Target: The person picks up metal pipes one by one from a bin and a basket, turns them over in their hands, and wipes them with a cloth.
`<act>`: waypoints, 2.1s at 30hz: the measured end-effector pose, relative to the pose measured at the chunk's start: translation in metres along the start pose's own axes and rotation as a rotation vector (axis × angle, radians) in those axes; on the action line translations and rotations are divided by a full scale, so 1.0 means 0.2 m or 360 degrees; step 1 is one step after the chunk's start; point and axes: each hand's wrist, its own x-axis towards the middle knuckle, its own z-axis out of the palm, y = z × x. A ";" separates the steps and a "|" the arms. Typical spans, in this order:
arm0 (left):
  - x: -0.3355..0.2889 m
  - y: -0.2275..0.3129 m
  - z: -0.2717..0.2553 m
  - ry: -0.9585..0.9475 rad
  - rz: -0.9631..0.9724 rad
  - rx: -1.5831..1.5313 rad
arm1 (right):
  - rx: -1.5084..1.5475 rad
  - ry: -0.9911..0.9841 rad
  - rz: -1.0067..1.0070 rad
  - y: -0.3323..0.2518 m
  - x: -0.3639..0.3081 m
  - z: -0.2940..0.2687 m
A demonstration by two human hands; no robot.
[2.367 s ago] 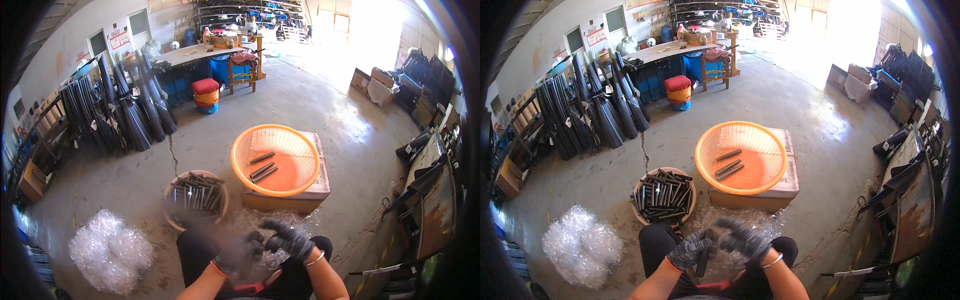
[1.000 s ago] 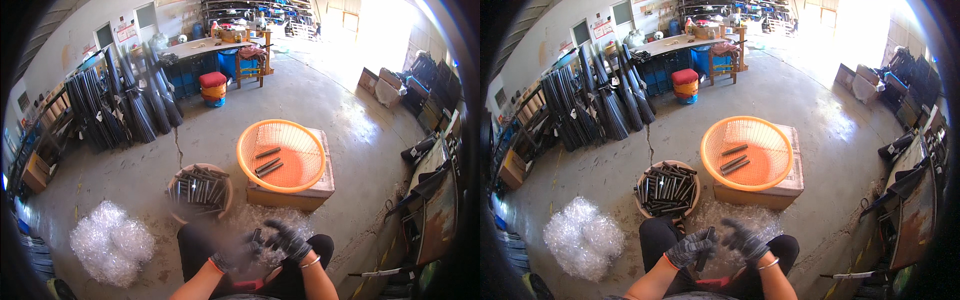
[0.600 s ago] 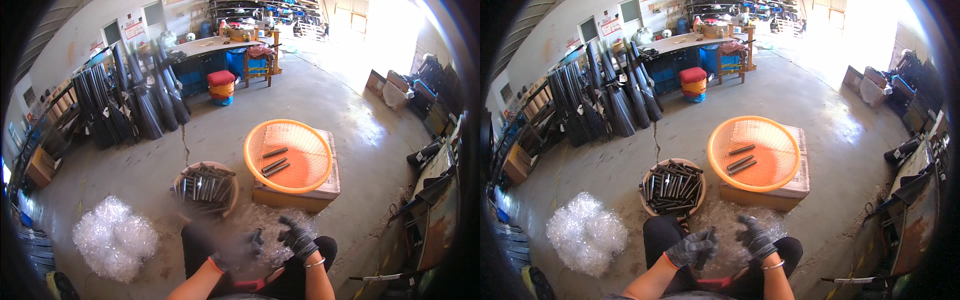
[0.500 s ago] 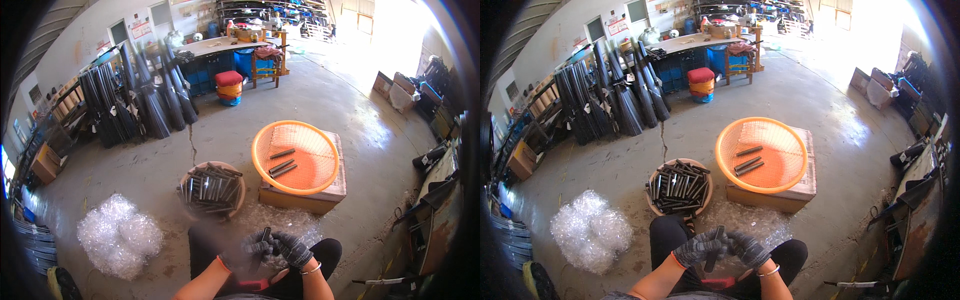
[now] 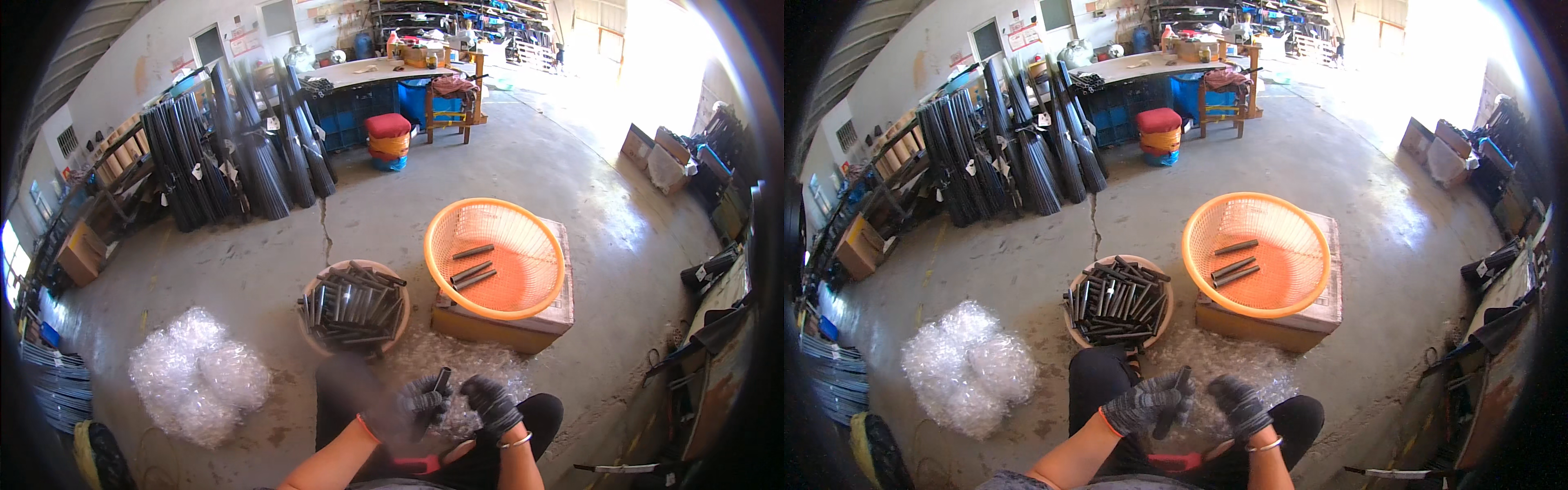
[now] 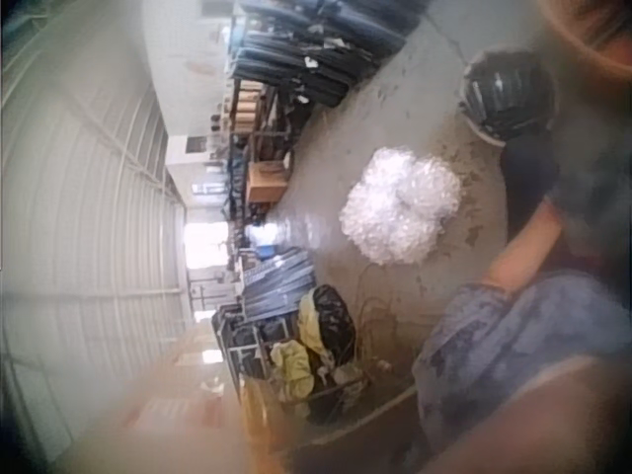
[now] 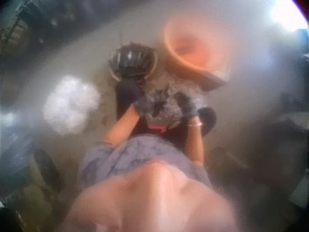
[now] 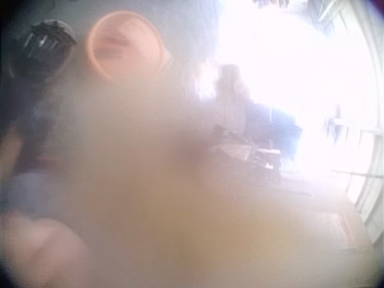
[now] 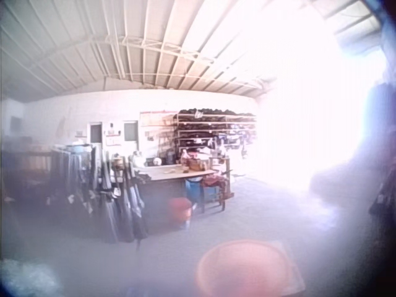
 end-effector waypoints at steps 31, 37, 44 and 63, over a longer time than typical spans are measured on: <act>-0.06 0.04 -0.07 -0.0030 -0.0032 0.0071 | -0.1614 0.0561 -0.0720 -0.02 0.17 -0.36; -0.01 -0.01 -0.03 -0.0141 -0.0048 0.0022 | -0.0675 -0.0218 -0.0153 -0.20 -0.11 0.23; -0.09 0.02 -0.07 0.0011 -0.0029 0.0094 | -0.1097 0.0535 -0.0540 -0.03 0.16 -0.30; -0.03 -0.01 -0.01 -0.0100 -0.0062 0.0166 | -0.0574 -0.0235 -0.0228 -0.19 -0.15 0.22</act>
